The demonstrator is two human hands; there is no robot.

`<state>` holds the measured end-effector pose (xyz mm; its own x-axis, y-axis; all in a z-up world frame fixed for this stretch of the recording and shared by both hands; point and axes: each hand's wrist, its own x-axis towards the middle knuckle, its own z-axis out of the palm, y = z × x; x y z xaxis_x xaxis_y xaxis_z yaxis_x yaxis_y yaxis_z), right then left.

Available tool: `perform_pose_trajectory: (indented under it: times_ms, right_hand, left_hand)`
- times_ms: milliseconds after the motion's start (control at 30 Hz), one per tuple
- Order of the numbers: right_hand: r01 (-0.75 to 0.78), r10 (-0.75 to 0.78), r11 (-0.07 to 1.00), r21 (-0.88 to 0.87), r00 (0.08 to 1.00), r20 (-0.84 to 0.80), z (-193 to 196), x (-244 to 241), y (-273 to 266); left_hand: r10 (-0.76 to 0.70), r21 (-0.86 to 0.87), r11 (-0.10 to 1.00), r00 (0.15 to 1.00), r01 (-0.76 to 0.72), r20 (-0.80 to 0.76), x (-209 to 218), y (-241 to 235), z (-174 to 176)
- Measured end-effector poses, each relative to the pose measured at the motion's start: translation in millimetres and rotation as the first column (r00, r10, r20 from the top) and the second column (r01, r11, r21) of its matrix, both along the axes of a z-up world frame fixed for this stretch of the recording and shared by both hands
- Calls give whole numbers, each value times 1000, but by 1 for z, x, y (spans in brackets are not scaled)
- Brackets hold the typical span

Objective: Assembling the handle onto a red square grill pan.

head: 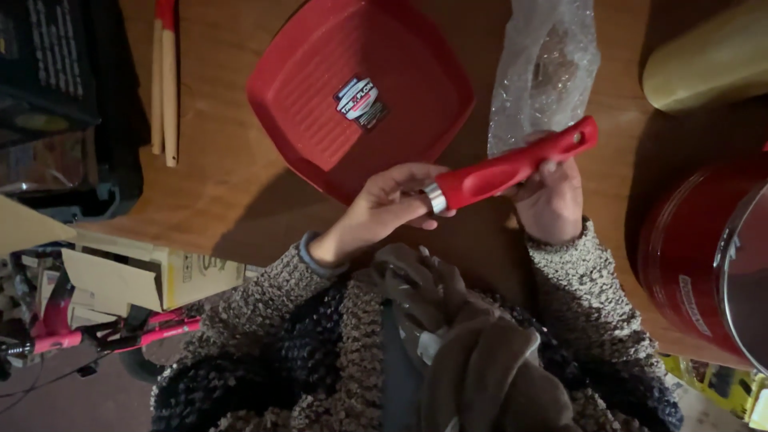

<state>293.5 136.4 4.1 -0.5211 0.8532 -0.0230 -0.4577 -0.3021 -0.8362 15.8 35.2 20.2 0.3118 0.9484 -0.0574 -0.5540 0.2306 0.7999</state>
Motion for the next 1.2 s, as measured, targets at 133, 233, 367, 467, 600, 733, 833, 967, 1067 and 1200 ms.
perform_pose_trajectory:
  times_ms: [133,233,367,467,600,733,833,967,1067,1200]
  right_hand:
    - [62,-74,968,-245,996,-41,0,-3,2]
    - [1,-69,934,-357,982,-177,-11,-1,4]
    - [-7,-79,919,-394,976,-202,-15,0,5]
    - [-44,-48,923,-381,972,-228,-17,2,3]
    - [-47,-41,904,-426,980,-194,-11,1,2]
    - [-176,72,918,-355,955,-289,-12,-1,5]
    - [-77,-18,902,-424,976,-215,-20,-1,4]
    - [-3,-111,918,-396,958,-264,-26,6,7]
    - [37,-142,939,-343,948,-285,-27,11,12]
    - [137,-211,947,-290,948,-239,-43,26,15]
  left_hand:
    - [-35,12,999,997,36,-68,5,0,16]
    - [-51,58,997,998,53,-23,9,2,13]
    - [-75,50,996,995,72,63,13,2,13]
    - [-106,11,994,991,106,86,15,3,12]
    - [-189,-32,979,952,203,240,25,6,-2]
    - [-81,-280,934,894,223,440,35,6,-11]
    - [-139,-39,972,705,230,695,52,-2,-78]
    - [-116,-158,955,810,249,575,52,-5,-77]
    - [-102,-127,986,993,110,63,40,-5,-44]
    - [234,418,892,616,171,-752,30,-13,-40]
